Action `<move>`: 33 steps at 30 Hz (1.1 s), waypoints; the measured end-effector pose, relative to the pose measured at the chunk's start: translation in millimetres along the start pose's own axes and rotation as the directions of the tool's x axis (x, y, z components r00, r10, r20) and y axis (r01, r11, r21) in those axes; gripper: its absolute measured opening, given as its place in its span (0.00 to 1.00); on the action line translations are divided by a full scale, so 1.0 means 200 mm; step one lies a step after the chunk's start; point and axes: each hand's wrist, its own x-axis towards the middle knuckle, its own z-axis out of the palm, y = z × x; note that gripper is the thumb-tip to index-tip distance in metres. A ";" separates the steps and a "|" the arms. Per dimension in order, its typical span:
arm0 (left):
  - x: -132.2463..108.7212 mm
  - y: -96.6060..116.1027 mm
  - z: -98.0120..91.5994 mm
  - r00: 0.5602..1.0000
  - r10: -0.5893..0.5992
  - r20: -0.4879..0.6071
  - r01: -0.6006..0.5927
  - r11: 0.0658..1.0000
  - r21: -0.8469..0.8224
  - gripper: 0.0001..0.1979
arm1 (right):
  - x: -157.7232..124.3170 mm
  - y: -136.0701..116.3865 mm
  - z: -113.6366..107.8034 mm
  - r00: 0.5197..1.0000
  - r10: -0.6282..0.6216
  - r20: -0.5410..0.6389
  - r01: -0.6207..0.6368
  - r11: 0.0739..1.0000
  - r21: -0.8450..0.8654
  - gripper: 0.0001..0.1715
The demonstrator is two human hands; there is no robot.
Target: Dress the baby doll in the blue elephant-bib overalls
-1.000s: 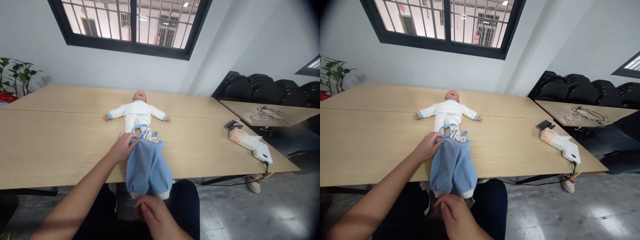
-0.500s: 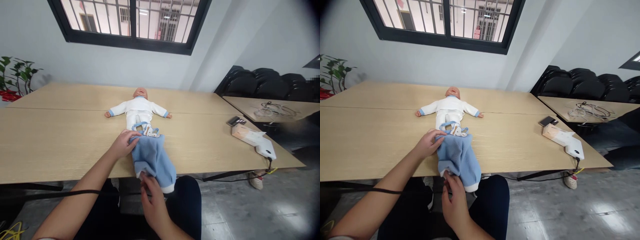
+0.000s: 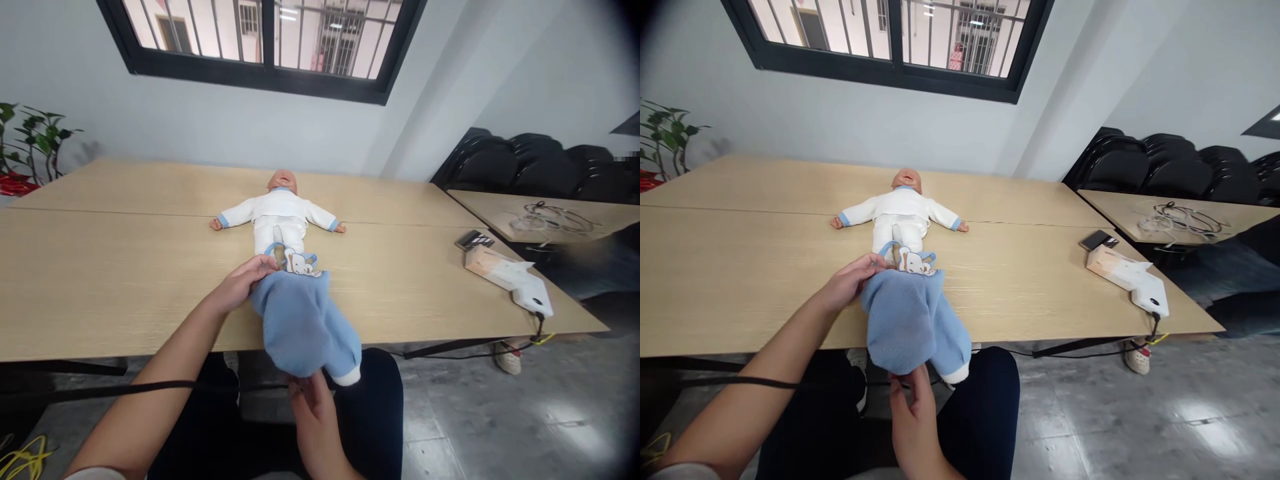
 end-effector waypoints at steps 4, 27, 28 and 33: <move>-0.01 0.01 -0.01 0.990 -0.098 0.105 0.118 0.973 -0.198 0.13 | 0.03 -0.07 -0.01 0.994 -0.104 -0.044 0.103 0.994 -0.019 0.21; -0.02 0.01 0.13 0.821 -0.023 0.570 -0.300 0.832 0.466 0.23 | 0.16 -0.11 -0.03 0.964 0.067 -0.255 -0.037 0.992 0.123 0.19; -0.04 0.01 0.14 0.837 -0.002 0.547 -0.307 0.826 0.473 0.24 | 0.17 -0.11 -0.02 0.966 0.051 -0.252 -0.024 0.994 0.109 0.18; -0.12 0.01 0.12 0.904 -0.010 0.428 -0.229 0.834 0.503 0.31 | 0.11 -0.13 -0.01 0.983 -0.052 -0.178 0.035 0.994 -0.099 0.13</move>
